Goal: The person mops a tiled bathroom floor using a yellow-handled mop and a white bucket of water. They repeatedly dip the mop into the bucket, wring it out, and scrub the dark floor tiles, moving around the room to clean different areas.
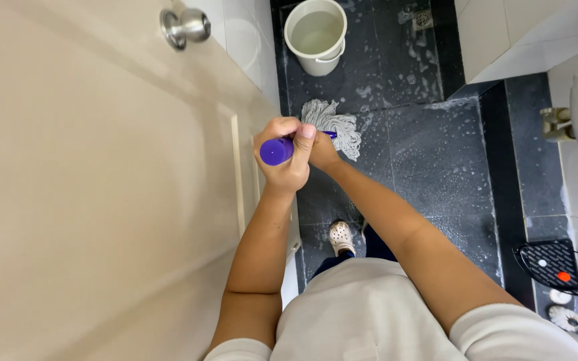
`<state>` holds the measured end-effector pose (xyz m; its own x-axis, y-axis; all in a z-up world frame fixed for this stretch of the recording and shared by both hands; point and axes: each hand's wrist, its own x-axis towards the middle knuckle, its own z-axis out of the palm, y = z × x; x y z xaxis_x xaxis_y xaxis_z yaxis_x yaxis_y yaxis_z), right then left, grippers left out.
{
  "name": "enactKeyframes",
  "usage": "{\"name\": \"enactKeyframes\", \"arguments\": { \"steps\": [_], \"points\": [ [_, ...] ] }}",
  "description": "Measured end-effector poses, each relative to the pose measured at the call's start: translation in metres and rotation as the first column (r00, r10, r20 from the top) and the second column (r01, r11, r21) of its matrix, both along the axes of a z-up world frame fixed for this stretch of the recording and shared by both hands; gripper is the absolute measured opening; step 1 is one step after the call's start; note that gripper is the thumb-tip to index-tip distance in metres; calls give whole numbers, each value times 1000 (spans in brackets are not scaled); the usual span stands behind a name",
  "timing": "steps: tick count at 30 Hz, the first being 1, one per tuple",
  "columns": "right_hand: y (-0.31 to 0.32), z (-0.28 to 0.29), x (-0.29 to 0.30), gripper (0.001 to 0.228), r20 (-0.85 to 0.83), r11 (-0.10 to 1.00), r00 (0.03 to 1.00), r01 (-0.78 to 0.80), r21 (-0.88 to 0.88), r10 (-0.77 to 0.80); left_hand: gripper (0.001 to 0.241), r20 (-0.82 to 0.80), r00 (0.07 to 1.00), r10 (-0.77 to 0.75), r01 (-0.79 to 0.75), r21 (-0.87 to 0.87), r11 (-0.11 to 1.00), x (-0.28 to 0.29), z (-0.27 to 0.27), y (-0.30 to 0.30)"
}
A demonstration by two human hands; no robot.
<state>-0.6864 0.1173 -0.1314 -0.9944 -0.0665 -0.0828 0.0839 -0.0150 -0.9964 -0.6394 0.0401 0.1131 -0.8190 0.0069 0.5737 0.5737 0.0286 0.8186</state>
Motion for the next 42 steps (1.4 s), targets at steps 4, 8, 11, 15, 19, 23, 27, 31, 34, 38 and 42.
{"name": "enactKeyframes", "arguments": {
  "steps": [4, 8, 11, 15, 19, 23, 27, 31, 34, 38, 42],
  "points": [
    [24, 2, -46, 27, -74, 987, 990, -113, 118, 123, 19, 21, 999, 42, -42, 24, 999, -38, 6, 25],
    [91, 69, -101, 16, -336, 925, 883, -372, -72, 329, 21, -21, 1000, -5, 6, 46, 999, -88, 18, 75],
    [127, 63, -133, 17, -333, 933, 878, -359, 15, 343, 22, 15, 980, -197, 197, 0, 980, -117, 22, 120],
    [183, 39, -176, 21, -333, 935, 874, -334, 123, 356, 29, 60, 968, -244, 247, -47, 968, -164, 20, 156],
    [240, 8, -189, 26, -298, 932, 890, -286, 221, 344, 29, 36, 943, -332, 330, 43, 943, -192, 1, 181],
    [277, -13, -223, 30, -289, 925, 898, -249, 288, 332, 24, -14, 920, -393, 389, 162, 907, -217, -38, 204],
    [292, -38, -237, 18, 39, 671, 970, -194, 716, 239, 20, -39, 931, -362, 361, 223, 905, -224, -61, 192],
    [279, -76, -256, 29, -177, 669, 964, 265, 694, -198, 15, 93, 923, -374, 368, 80, 926, -244, -79, 162],
    [238, -136, -278, 24, -310, 628, 820, 569, 531, -482, 15, 191, 900, -392, 407, -42, 913, -268, -74, 129],
    [182, -91, -283, 10, -569, 531, 727, 678, 508, -385, 12, 128, 926, -356, 356, 26, 934, -280, -38, 94],
    [151, -83, -273, 15, -241, 724, 835, 549, 418, -495, 13, 174, 931, -322, 343, -108, 933, -291, -8, 85]
  ]
}}
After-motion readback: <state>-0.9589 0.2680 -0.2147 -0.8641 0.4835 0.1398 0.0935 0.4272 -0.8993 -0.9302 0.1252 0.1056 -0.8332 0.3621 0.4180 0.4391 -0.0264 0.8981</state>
